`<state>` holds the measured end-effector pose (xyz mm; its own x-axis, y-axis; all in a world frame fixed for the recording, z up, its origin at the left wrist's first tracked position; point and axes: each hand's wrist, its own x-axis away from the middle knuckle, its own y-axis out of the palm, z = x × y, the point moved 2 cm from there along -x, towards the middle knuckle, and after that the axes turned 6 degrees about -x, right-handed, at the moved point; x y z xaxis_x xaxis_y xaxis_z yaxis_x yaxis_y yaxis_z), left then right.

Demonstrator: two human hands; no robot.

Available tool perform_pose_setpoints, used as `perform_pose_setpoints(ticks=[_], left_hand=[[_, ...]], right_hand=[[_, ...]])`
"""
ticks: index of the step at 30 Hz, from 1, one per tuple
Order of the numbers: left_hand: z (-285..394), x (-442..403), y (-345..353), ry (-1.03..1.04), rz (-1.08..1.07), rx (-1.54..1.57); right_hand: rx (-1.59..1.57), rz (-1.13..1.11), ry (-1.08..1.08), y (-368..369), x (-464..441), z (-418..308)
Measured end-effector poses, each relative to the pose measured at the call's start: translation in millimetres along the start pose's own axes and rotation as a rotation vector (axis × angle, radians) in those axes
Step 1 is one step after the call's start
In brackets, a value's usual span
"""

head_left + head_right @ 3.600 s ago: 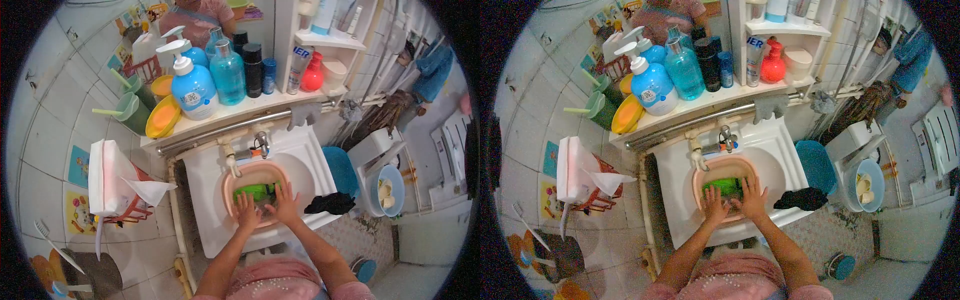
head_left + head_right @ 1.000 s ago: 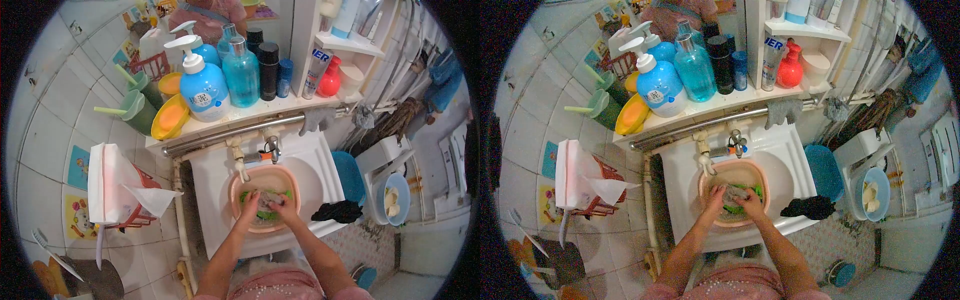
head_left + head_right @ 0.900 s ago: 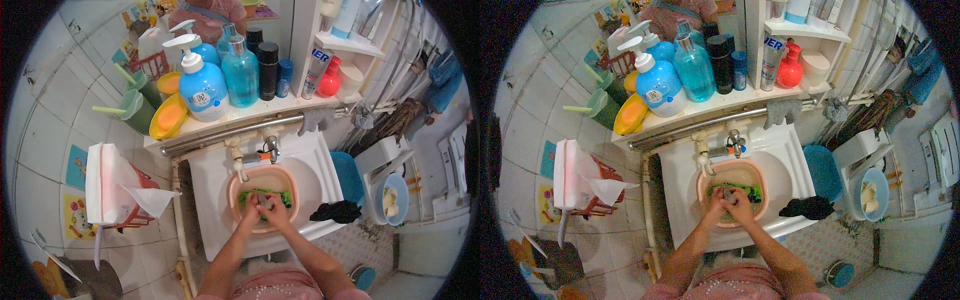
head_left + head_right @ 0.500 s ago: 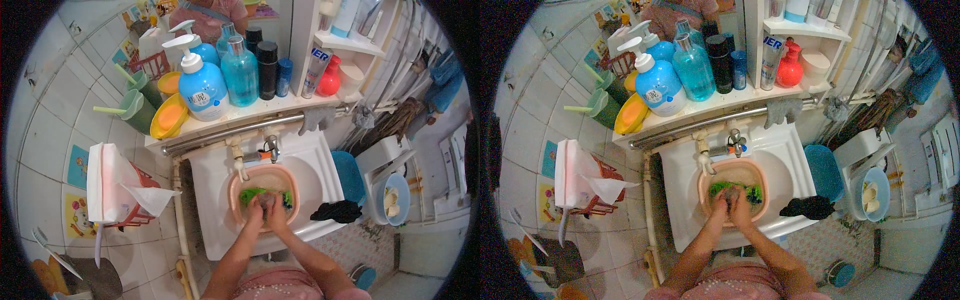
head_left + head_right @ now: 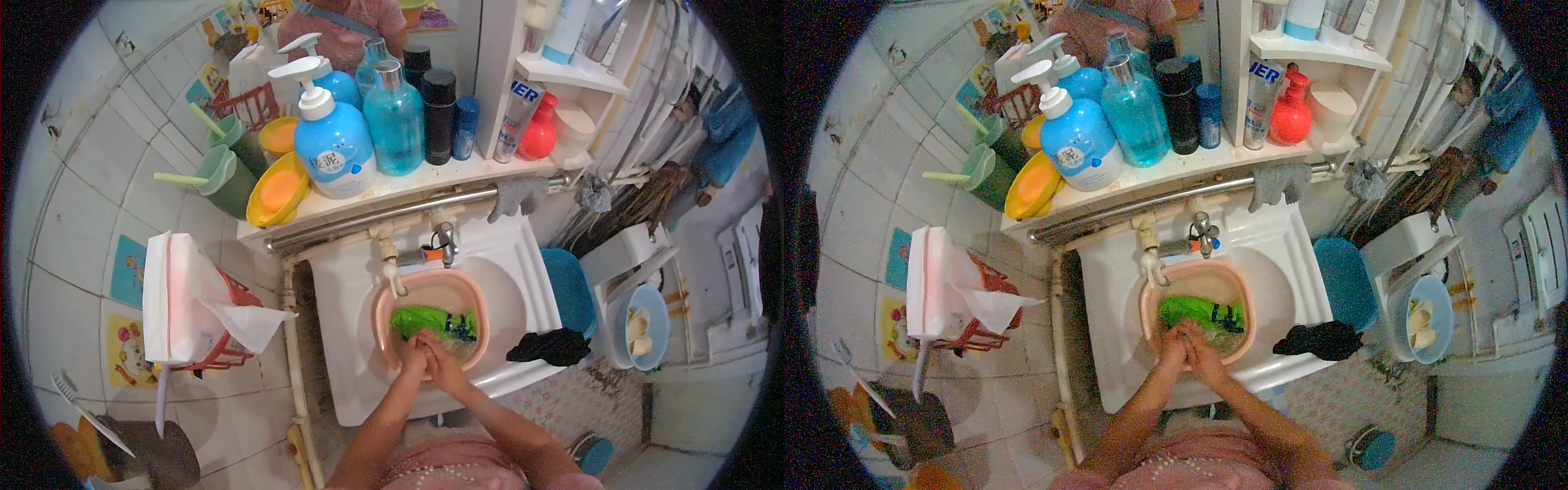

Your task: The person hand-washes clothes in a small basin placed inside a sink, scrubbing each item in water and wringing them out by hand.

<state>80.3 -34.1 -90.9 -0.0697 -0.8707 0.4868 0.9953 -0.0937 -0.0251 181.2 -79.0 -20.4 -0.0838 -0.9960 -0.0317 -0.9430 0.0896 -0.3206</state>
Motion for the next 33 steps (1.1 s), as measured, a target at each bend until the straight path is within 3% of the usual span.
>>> perform_pose_setpoints(ticks=[2,3,5,6,7,8,9,10,11,12,14,19,21,25,27,28,31,33], left_hand=[[49,32,3,-0.204,-0.061,0.027],[43,27,-4,-0.209,-0.06,0.028],[40,13,-19,0.478,-0.136,-0.429],[44,13,-21,0.511,-0.134,-0.48],[47,10,-19,0.505,-0.132,-0.481],[50,9,-11,0.584,-0.098,-0.789],[50,8,-3,0.657,-0.063,-1.098],[54,14,3,0.654,-0.067,-1.096],[56,21,8,0.606,-0.033,-1.286],[57,24,10,0.552,0.002,-1.476],[37,13,7,0.54,-0.062,-1.465],[-2,-7,-1,0.479,-0.211,-1.554],[-10,-12,-2,0.527,-0.198,-1.789],[7,-14,0,0.609,-0.122,-1.643],[23,-17,2,0.342,-0.151,-1.504],[29,-17,1,0.352,-0.145,-1.505],[50,-13,-1,0.397,-0.309,-1.42],[77,-2,4,0.675,-0.347,-0.885]], right_hand=[[0.056,0.12,-0.155,2,0,1],[0.056,0.118,-0.151,-8,-6,8],[-0.075,0.011,0.493,-38,-20,42],[-0.078,0.009,0.497,-44,-20,48],[0.197,0.015,0.303,-49,-22,50],[0.47,0.02,0.102,-51,-24,52],[0.471,0.017,0.105,-48,-25,47],[0.672,0.025,0.039,-43,-26,36],[0.873,0.032,-0.031,-39,-28,29],[0.875,0.029,-0.028,-34,-26,37],[0.99,-0.157,-0.15,-16,-17,59],[1.085,-0.47,0.098,-3,-12,83],[1.078,-0.528,0.149,-1,-15,85],[1.122,-0.574,0.218,2,-18,90],[1.128,-0.527,0.225,0,-18,99],[1.085,-0.385,0.192,-3,-15,103],[0.973,-0.13,0.127,-12,-13,86],[0.905,-0.019,0.095,-21,-12,59]])
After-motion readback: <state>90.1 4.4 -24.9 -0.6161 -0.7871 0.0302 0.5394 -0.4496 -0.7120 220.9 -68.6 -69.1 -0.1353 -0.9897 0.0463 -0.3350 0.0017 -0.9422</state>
